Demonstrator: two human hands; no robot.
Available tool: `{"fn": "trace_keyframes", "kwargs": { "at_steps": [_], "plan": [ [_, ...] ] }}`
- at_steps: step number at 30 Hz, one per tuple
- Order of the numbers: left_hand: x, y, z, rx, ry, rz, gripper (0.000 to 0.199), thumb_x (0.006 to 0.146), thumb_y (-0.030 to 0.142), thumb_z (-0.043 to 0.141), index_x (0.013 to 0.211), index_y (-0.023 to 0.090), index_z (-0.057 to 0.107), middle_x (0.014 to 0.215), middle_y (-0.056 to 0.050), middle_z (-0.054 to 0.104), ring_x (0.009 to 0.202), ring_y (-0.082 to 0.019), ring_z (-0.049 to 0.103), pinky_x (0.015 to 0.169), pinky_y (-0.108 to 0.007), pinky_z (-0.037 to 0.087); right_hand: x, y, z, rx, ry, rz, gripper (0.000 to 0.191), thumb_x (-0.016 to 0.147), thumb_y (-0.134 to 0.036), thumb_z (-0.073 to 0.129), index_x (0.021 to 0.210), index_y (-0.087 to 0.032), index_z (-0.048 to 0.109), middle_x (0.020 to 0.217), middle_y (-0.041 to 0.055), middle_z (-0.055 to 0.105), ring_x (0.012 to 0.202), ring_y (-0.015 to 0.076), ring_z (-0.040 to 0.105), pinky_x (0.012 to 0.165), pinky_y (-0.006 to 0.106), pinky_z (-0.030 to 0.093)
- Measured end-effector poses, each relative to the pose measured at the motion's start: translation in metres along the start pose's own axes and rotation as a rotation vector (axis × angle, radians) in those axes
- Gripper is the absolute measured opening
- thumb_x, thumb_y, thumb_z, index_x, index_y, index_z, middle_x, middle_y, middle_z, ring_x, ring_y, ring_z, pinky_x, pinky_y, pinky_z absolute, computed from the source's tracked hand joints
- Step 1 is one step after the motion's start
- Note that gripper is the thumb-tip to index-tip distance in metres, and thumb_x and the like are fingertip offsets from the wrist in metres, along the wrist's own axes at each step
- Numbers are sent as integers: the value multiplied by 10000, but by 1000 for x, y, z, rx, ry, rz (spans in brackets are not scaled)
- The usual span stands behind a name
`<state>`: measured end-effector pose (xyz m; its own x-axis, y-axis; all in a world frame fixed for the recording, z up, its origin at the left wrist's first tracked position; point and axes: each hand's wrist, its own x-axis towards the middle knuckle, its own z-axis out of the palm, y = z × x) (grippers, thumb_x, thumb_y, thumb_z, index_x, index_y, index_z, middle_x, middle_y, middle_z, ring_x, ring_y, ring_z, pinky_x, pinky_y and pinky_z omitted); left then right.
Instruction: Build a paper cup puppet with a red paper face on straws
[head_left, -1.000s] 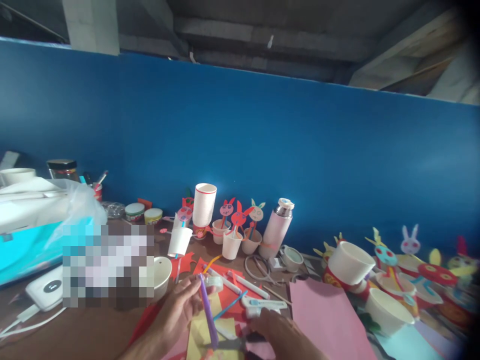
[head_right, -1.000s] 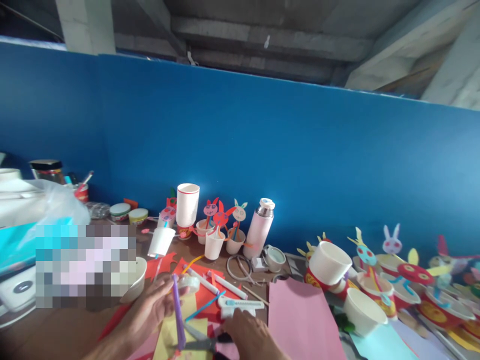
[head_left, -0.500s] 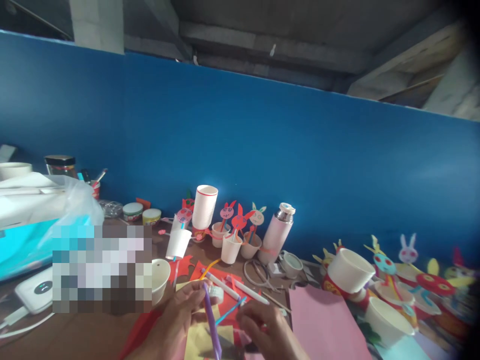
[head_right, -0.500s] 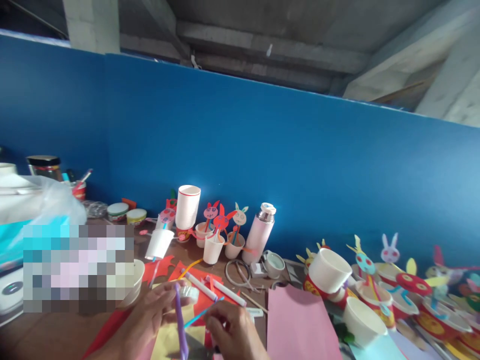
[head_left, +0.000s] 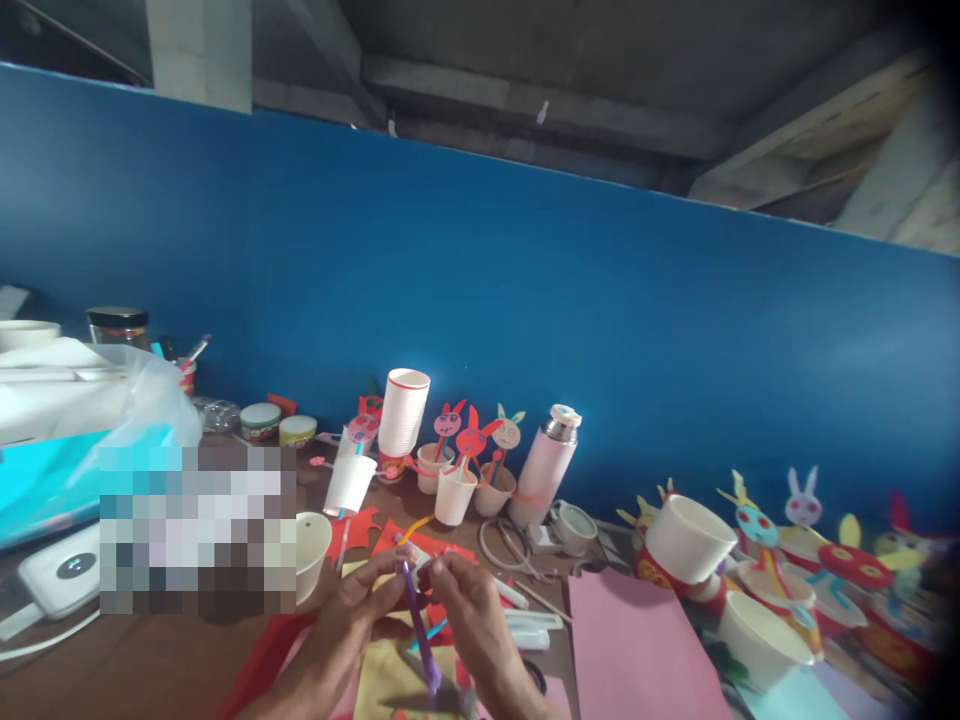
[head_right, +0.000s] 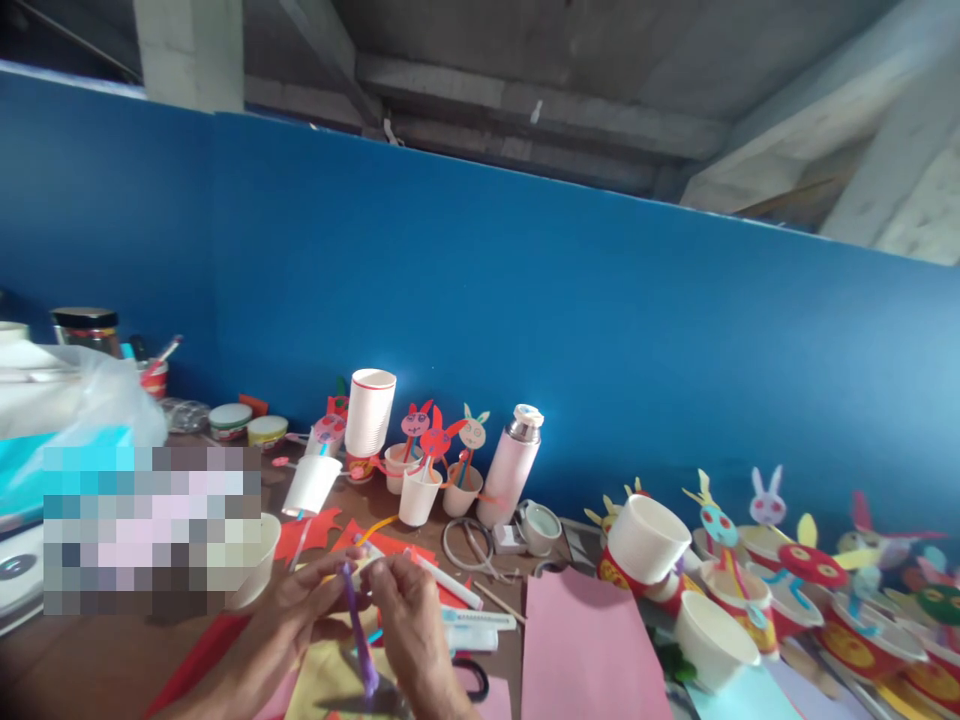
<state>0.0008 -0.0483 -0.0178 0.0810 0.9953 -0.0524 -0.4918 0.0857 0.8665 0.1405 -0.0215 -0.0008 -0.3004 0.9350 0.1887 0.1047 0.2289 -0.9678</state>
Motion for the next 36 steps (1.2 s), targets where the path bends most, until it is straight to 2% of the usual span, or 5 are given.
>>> {"fn": "trace_keyframes", "kwargs": {
  "at_steps": [10, 18, 25, 30, 36],
  "plan": [
    [-2, 1, 6, -55, 34, -19, 277, 683, 308, 697, 918, 161, 686, 773, -66, 697, 682, -207, 640, 647, -315, 504, -6, -4, 6, -76, 92, 66, 147, 720, -258, 591, 747, -122, 639, 696, 36, 637, 642, 152, 539, 593, 237, 417],
    [-4, 6, 12, -20, 41, -10, 244, 679, 307, 699, 892, 188, 705, 806, -67, 693, 715, -215, 629, 642, -312, 500, -8, -8, 7, -74, 123, 79, 175, 734, -298, 571, 691, -135, 617, 653, 30, 619, 636, 155, 521, 599, 246, 415],
    [-4, 4, 7, 46, -23, 24, 198, 741, 277, 642, 921, 215, 696, 893, -53, 653, 813, -216, 601, 712, -317, 508, -7, -7, 6, 136, 77, 94, 245, 718, -378, 599, 656, -145, 560, 605, -6, 534, 583, 117, 458, 558, 217, 372],
    [0, 2, 6, 48, -55, 50, 157, 750, 286, 629, 857, 205, 712, 1076, -62, 596, 875, -241, 594, 762, -357, 516, -1, 3, 4, 289, -13, 163, 289, 690, -398, 630, 622, -149, 498, 552, -43, 424, 522, 81, 366, 497, 188, 304],
    [2, -2, 3, -38, -36, 23, 173, 701, 292, 679, 840, 206, 737, 1197, -73, 573, 1000, -301, 580, 869, -389, 478, 2, 11, 2, 327, -96, 178, 278, 664, -394, 660, 685, -152, 524, 591, -34, 482, 513, 78, 381, 483, 185, 322]
  ]
}}
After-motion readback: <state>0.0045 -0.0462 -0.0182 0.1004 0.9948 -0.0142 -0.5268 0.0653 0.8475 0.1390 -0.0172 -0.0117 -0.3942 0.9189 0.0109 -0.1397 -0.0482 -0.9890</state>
